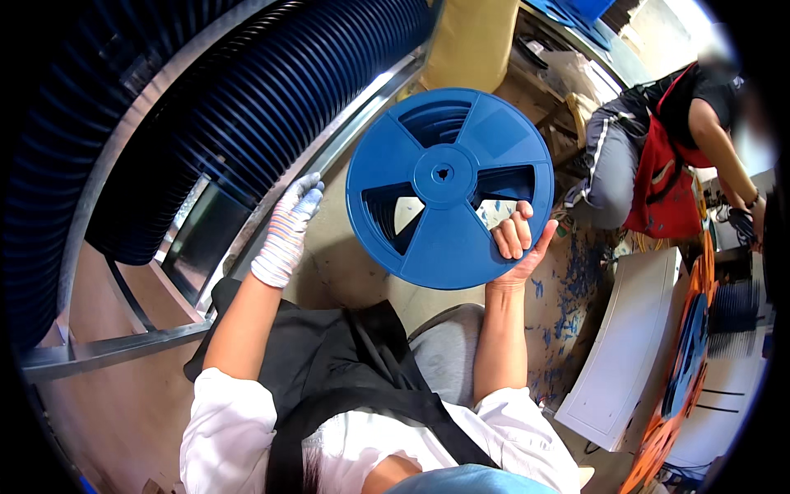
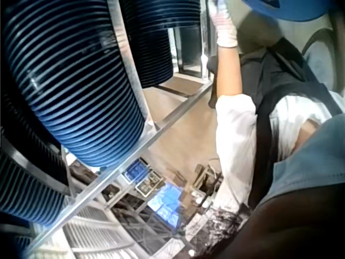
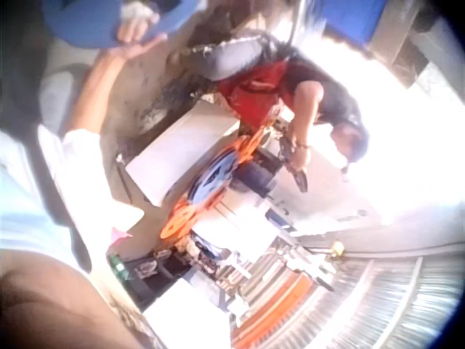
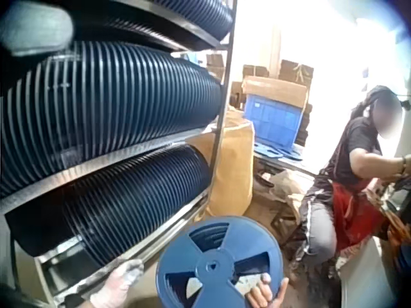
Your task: The person repeatedly picks up blue circular plastic parts from a metal rack and stacks them into a pile. The person handles the parts one by one, aligning them carefully before placing them on the growing stack in their hands.
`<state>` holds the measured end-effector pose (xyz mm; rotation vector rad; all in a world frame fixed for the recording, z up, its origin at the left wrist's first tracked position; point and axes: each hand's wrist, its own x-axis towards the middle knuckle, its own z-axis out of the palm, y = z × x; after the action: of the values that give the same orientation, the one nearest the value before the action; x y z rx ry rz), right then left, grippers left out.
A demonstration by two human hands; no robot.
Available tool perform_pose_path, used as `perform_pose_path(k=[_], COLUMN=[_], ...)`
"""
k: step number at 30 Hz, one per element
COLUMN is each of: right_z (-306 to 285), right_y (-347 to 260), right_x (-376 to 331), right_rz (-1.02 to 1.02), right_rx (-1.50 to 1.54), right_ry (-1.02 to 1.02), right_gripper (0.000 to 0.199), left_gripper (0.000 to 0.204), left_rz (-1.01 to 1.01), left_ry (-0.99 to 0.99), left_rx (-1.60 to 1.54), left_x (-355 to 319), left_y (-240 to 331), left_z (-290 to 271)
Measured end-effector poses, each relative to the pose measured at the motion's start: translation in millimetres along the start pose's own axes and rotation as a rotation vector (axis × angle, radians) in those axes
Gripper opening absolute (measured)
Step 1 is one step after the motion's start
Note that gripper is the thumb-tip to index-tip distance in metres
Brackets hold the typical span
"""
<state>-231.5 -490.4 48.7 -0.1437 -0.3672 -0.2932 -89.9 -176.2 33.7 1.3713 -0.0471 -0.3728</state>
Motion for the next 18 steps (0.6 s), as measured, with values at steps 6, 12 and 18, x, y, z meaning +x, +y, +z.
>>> perform_pose_path(k=[6,12,18], right_z=[-4,-4,3], right_y=[54,94,128], right_x=[19,21,10], right_rz=[0.049,0.194,0.366], right_rx=[0.082,-0.08,-0.297], right_ry=[-0.034,-0.031,-0.078], right_gripper=[0.046,0.049,0.053], left_gripper=[0.032,0.058,0.1], left_rz=[0.373,0.016,-0.204], left_ry=[0.143,-0.139,0.038], left_rx=[0.212,0.128,0.25], left_x=[-11,-33,-41], left_y=[7,0,-37], left_z=[0,18,37])
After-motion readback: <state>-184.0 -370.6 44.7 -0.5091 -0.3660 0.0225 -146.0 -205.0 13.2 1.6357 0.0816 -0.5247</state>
